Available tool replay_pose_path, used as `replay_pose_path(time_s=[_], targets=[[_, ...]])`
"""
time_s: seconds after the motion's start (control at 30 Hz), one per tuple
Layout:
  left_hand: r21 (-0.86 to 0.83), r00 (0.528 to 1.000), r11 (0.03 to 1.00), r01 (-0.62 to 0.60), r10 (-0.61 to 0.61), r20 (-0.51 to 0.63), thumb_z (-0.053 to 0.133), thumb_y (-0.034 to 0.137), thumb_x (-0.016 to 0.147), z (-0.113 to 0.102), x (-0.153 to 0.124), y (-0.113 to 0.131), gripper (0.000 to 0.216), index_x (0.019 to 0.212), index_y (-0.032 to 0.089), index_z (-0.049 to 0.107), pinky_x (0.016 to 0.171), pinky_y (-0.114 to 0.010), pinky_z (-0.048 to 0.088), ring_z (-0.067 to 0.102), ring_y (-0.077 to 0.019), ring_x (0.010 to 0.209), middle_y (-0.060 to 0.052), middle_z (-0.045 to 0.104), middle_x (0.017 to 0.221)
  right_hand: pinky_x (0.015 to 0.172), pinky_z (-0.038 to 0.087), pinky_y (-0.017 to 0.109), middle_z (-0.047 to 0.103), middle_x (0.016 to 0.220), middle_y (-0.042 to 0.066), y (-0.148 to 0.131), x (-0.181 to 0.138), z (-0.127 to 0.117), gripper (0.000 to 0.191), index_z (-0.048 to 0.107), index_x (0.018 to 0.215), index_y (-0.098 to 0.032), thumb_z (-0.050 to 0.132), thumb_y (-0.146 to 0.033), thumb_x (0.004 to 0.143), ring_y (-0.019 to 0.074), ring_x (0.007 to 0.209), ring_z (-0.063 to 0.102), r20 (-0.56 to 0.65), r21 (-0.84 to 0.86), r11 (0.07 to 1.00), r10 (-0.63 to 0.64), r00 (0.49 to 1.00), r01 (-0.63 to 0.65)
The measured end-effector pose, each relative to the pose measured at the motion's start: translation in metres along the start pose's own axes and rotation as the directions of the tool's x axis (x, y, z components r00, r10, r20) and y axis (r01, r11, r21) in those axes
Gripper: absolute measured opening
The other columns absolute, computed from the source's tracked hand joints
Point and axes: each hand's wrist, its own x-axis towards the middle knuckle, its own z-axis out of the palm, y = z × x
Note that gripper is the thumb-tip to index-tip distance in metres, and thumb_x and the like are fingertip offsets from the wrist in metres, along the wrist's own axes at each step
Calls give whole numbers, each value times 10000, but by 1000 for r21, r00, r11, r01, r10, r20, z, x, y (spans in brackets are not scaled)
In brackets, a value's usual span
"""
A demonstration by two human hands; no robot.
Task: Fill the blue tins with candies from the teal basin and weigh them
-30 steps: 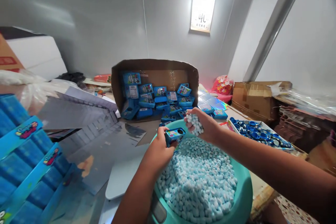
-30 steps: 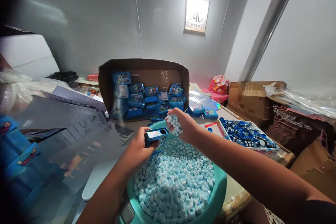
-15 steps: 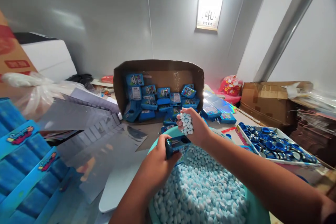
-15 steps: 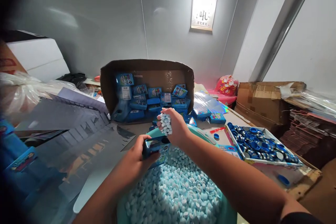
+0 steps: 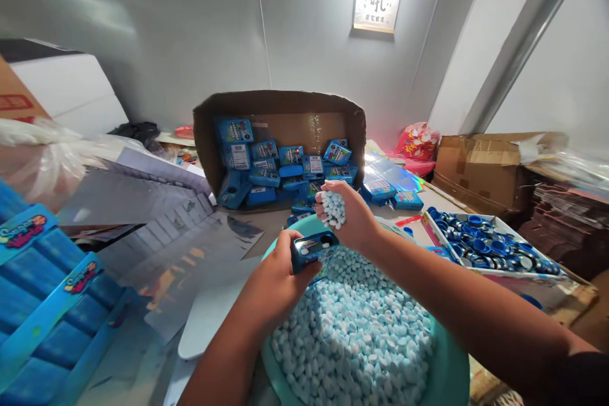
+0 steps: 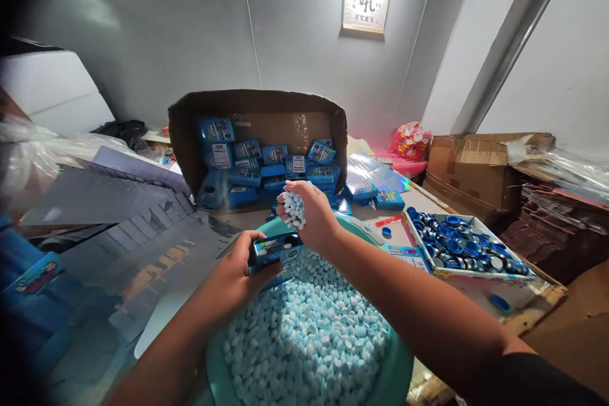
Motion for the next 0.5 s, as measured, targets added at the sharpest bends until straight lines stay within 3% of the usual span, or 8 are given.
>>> replay_pose_path(time_s=[0.33, 0.5], targets=[[-31, 1000, 999, 8, -8, 3, 575, 474, 830, 0, 0, 0, 478, 1214, 234, 421, 739, -365, 451, 626, -258, 856, -70, 661, 1012, 494, 471, 186, 637, 631, -6, 4, -3, -1, 132, 611, 720, -178, 699, -276, 707, 101, 549, 575, -53, 2, 1000, 12, 999, -12], [-54, 1000, 999, 9, -9, 5, 556, 467, 850, -1, -2, 2, 483, 1249, 238, 407, 826, -398, 464, 640, -274, 928, -92, 664, 1085, 500, 480, 202, 637, 637, -2, 3, -3, 0, 112, 611, 727, -186, 692, -262, 724, 112, 557, 585, -82, -14, 1000, 15, 997, -17]])
